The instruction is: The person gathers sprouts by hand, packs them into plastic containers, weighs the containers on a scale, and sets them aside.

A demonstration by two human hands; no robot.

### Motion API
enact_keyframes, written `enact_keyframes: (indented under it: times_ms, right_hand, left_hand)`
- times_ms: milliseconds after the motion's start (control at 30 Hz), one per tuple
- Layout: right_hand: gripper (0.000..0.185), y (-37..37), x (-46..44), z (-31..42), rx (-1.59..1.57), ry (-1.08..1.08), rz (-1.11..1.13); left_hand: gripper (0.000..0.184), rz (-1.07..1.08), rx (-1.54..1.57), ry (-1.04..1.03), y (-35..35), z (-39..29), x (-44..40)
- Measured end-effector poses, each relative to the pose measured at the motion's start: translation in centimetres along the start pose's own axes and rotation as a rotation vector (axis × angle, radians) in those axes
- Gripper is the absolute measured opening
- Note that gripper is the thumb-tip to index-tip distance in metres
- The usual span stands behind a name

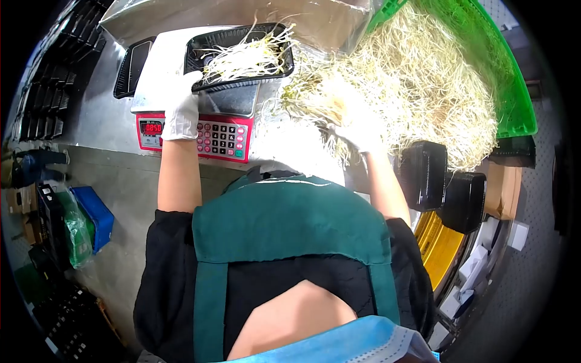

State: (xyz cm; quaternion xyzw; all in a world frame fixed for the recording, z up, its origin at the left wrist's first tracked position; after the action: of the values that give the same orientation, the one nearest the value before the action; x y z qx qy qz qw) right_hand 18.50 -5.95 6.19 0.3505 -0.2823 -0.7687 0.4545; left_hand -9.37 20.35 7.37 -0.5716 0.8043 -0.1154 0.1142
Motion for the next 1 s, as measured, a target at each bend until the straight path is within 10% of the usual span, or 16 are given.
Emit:
enact_keyframes:
  times_ms: [67,167,300,367,533,733,833,933,1000]
  right_hand:
    - [0.089,2.4,0.0,-0.1,-0.107,-0.108,0.074]
    - [0.096,6.7,-0.8,4.8,0.373,0.185,0.081]
    - [0.081,7.2,-4.0,8.7,0.616,0.446,0.165]
    - [0.078,6.6,-5.4,9.7,0.649,0.533,0.053]
    - [0.082,2.2,-9.1,16.1,0.400,0.277,-0.032]
    - [0.086,-6.1,-13.2,21.7,0.146,0.193,0.058]
    - [0.078,-10.0,-14.1,22.9,0.457,0.081,0.232]
    - [0.065,-10.4,-14.7,24.0,0.380,0.338,0.047]
    - [0.064,-10.5,-14.3,23.1,0.554,0.393,0.130]
  left_hand:
    - [0.052,0.040,0.242,0.041,-0.1,2.1,-1.8]
    - [0.056,0.146,-0.782,-0.363,-6.8,-1.4,0.0]
    - [0.058,0.514,-1.027,-0.934,-21.9,-7.0,8.5]
    - [0.058,0.563,-1.409,-0.920,-22.7,-6.5,11.5]
    - [0.075,0.320,-0.597,-0.297,-14.9,-3.5,7.9]
    - [0.045,0.161,-0.217,0.133,-2.5,-3.4,1.7]
    - [0.051,0.375,-1.137,-0.219,-2.1,-1.5,-3.0]
    - [0.073,0.170,-0.875,-0.873,-5.3,-8.1,-1.0]
    - [0.090,0.593,-0.831,-0.874,-7.4,-6.9,0.8]
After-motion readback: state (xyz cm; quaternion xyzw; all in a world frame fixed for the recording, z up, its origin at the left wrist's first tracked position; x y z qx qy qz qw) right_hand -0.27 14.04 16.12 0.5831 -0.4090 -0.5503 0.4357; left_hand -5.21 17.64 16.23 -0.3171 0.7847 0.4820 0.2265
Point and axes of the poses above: each hand's wrist, its own x-axis away from the middle knuckle, its own y-axis out of the back of the hand, z = x × y, the point moved 8 cm from there along -x, towards the middle knuckle, and after that the axes turned 1 degree about -z, right-handed, at the moved point
